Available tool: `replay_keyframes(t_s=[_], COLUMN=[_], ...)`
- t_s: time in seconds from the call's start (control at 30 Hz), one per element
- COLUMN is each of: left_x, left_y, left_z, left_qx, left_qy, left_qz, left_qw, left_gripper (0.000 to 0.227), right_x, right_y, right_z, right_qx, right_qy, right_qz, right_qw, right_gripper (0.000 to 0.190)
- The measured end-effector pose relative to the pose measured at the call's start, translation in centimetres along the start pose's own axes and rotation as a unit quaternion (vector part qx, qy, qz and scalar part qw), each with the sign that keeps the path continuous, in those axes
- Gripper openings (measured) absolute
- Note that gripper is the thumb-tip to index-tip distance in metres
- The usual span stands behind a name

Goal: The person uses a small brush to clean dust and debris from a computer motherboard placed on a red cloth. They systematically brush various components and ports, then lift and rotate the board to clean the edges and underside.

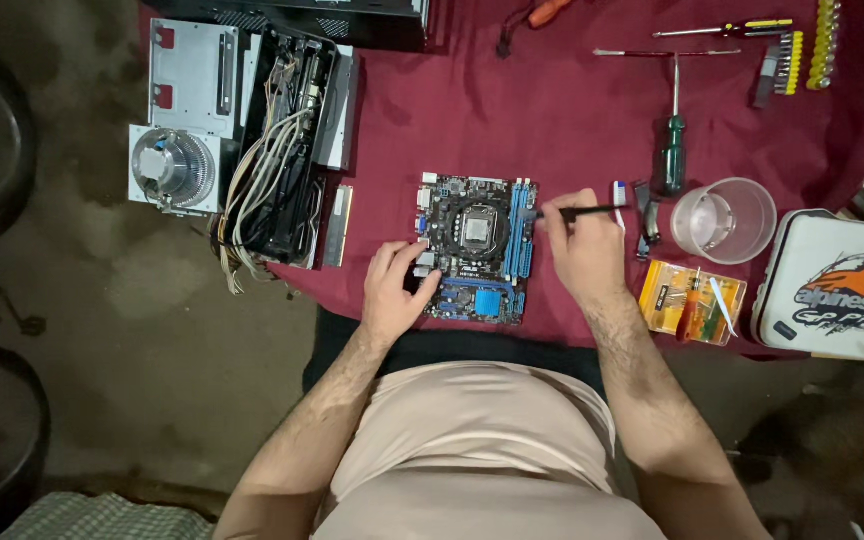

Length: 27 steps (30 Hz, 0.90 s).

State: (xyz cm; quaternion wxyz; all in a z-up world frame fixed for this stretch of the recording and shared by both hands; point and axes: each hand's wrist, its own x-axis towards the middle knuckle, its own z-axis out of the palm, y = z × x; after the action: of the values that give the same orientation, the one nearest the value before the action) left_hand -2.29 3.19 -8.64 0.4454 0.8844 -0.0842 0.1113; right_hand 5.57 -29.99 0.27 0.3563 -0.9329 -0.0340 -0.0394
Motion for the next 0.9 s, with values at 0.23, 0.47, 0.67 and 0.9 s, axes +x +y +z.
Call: replay_keyframes(t_s=[0.23, 0.47, 0.67, 0.9], left_x=[0.0, 0.1, 0.2, 0.3], left_y=[-0.1, 0.1, 0.2, 0.6], left_z=[0.1, -0.1, -0.2, -0.3], left_qx=[0.006, 0.004, -0.001, 0.0], left_qy=[-0.002, 0.007, 0.006, -0.002], left_qz=[0.004, 0.013, 0.014, 0.005], left_qw=[1.0, 1.0, 1.0, 1.0], left_gripper=[0.048, 0.046, 0.046, 0.045], right_x=[-1.5, -3.5, -6.2, -7.6], right_y=[0.4, -0.8, 1.5, 1.8], right_z=[0.0, -0.7, 0.6, 0.5], right_qx=[-0.005, 0.011, 0.003, 0.024], right_qy=[-0.004, -0.046, -0.029, -0.025], right_qz=[-0.001, 0.02, 0.002, 0.021], right_qw=[1.0, 0.999, 1.0, 0.999], right_gripper=[0.012, 0.013, 0.014, 0.016])
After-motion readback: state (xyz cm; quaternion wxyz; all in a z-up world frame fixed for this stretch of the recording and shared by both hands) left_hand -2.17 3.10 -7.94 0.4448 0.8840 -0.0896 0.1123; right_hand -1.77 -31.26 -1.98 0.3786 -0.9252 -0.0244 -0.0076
